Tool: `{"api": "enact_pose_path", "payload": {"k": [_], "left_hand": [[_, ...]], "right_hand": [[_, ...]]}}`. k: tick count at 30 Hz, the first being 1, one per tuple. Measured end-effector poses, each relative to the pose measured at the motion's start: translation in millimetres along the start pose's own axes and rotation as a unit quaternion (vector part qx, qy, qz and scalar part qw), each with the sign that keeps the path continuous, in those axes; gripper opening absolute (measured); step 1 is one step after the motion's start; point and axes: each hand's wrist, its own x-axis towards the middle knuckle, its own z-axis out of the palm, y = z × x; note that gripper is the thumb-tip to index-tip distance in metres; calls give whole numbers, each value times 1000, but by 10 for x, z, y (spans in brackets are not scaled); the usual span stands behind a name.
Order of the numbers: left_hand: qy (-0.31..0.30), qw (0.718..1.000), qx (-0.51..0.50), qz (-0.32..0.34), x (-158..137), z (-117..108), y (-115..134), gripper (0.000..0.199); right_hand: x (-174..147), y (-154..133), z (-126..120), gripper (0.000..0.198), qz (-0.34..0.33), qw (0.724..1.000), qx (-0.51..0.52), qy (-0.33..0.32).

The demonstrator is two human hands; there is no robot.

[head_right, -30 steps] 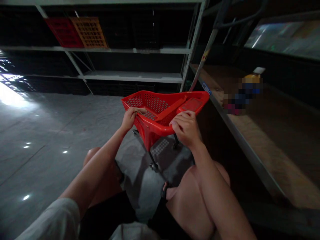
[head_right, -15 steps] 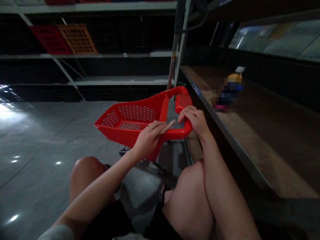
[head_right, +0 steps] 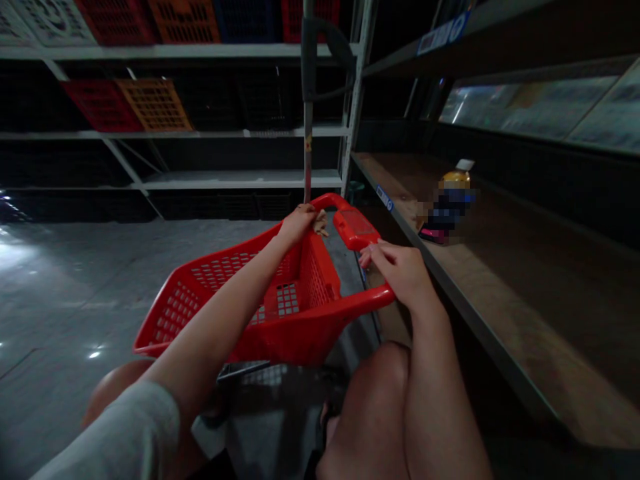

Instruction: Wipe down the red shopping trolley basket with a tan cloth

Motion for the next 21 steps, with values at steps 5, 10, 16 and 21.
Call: {"api": "enact_pose_path", "payload": {"k": [5,10,16,21], "left_hand": [[26,996,-69,-43,-62,64,-111,30],[48,980,-169,94,-826,89,298,44],[34,955,-219,198,-1169,119,472,50],[57,984,-159,51,-556,120,-313,44]], "right_hand": [[220,126,58,43,5,1000,-16,-3],[465,211,92,37,10,995,-91,-35],[548,38,349,34,-62,965,-236,-95],[458,-30,541,28,-93,937,-331,-68]]}}
